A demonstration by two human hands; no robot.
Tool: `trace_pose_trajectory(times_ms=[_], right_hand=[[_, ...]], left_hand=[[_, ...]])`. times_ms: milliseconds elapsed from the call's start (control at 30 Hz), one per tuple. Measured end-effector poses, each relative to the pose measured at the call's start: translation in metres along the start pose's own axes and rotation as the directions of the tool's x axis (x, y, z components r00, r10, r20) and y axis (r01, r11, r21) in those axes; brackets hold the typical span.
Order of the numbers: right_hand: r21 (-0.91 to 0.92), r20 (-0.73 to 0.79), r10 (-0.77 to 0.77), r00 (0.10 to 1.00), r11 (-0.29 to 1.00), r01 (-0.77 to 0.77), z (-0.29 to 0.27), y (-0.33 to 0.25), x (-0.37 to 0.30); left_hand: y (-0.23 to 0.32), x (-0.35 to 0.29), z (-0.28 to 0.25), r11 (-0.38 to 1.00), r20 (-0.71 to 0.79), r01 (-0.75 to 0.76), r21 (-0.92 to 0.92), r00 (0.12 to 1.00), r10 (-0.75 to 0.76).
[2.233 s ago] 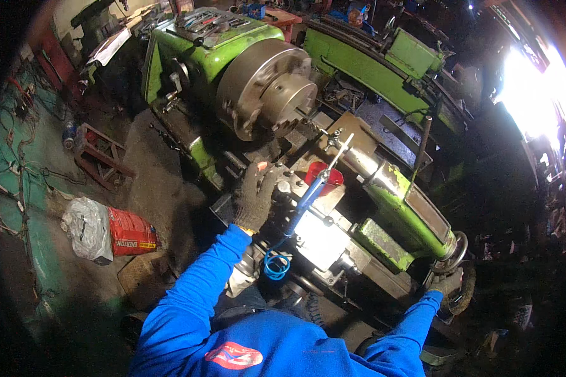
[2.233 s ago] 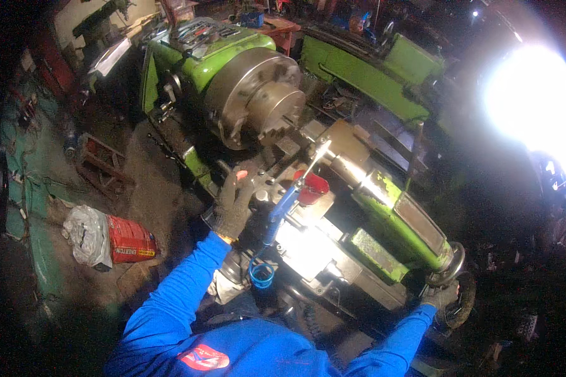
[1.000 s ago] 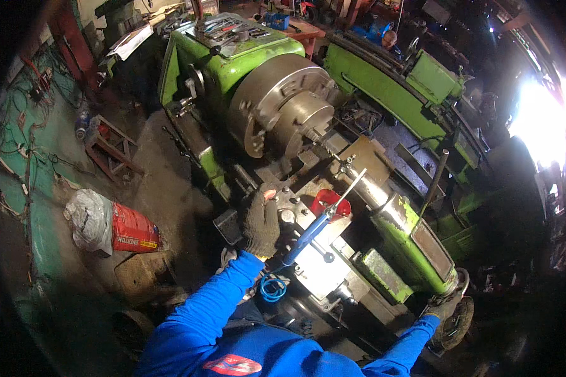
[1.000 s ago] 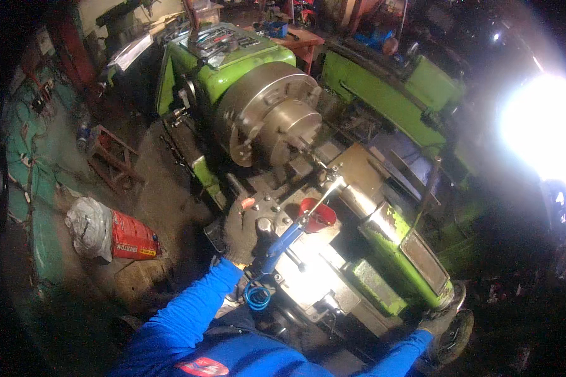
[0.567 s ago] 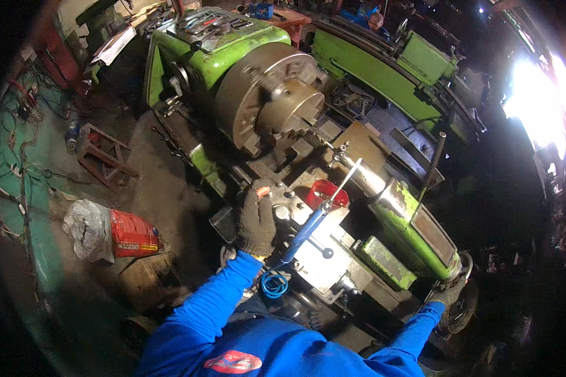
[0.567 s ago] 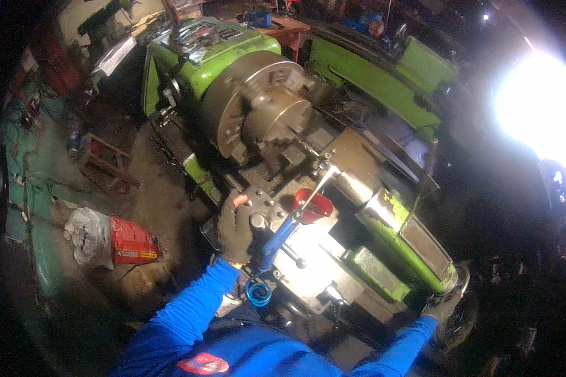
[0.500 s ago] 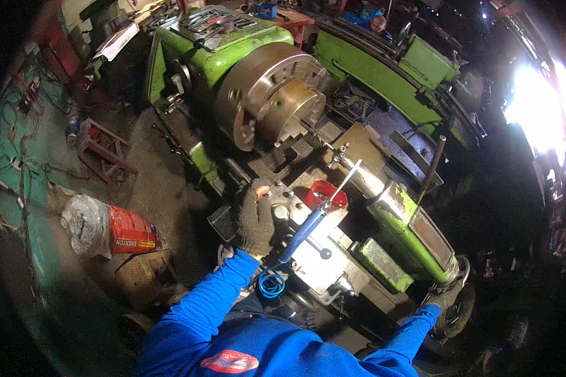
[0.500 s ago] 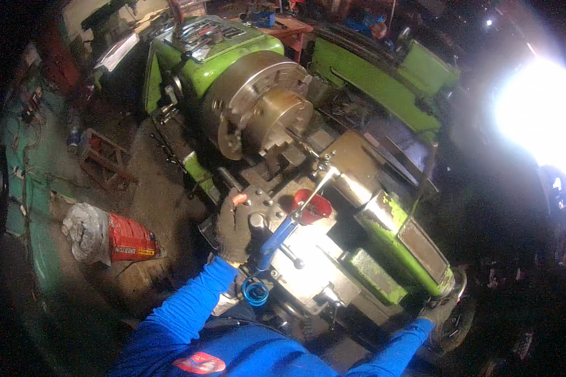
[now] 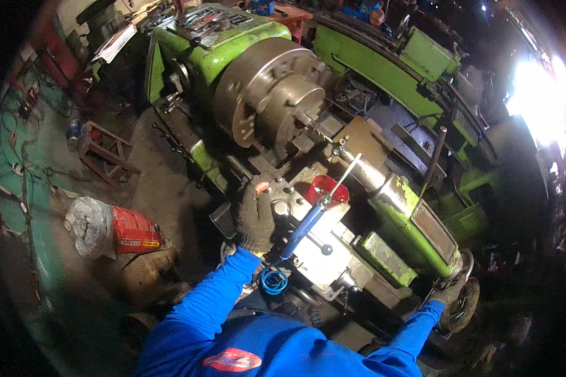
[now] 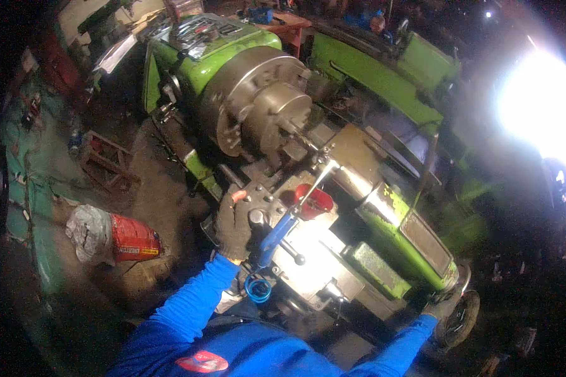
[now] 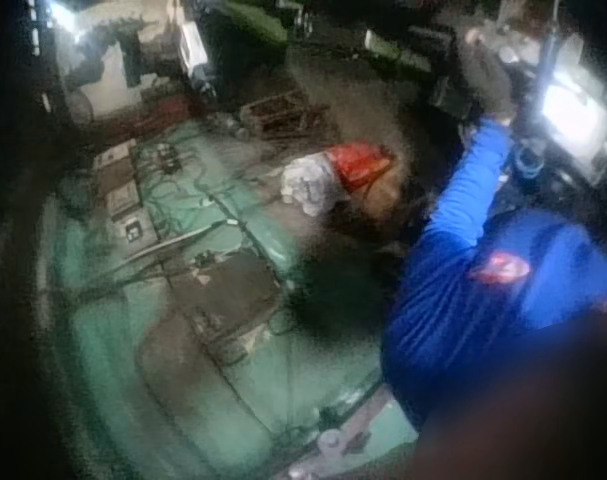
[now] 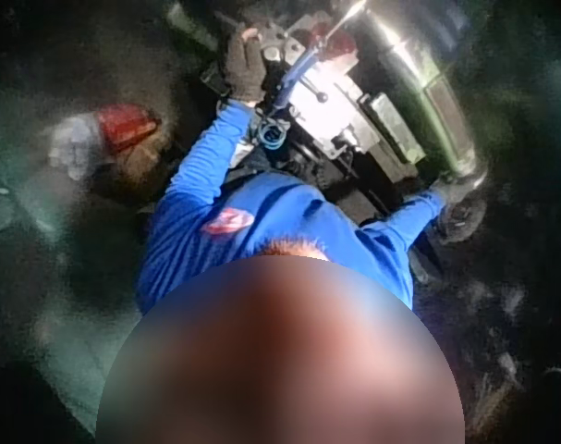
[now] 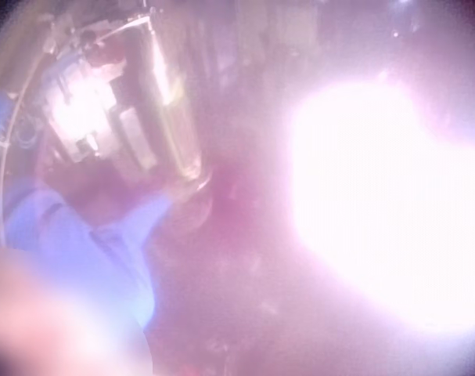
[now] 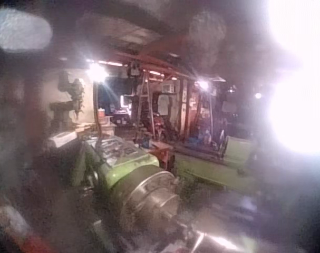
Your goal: The person operates a green metal lathe in a workshop, using a cutting tool to machine a rotating metal workpiece. They repeatedly adjust the tool and machine controls while the workpiece spins, producing metal shavings.
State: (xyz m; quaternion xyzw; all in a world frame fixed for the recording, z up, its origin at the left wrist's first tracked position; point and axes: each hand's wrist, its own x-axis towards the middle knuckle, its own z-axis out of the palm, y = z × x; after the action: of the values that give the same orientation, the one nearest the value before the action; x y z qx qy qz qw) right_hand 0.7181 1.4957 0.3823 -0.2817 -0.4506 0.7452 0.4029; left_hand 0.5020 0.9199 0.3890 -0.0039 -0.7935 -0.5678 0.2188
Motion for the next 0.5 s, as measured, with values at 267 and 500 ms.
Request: trace_pose_trajectory(times_ms=[267,500], right_hand=[[-0.042,0.012,-0.019,1.000,0.999,0.019,0.029,-0.011,-0.020],[-0.031,0.008,-0.027,1.000,0.999,0.027,0.016,-0.010,-0.009]], left_hand=[[-0.001,-0.001,-0.002,1.000,-0.024,0.021,0.010,0.999,-0.021],[0.002,-0.004,-0.001,0.998,-0.054,0.051,-0.032,0.997,-0.053]])
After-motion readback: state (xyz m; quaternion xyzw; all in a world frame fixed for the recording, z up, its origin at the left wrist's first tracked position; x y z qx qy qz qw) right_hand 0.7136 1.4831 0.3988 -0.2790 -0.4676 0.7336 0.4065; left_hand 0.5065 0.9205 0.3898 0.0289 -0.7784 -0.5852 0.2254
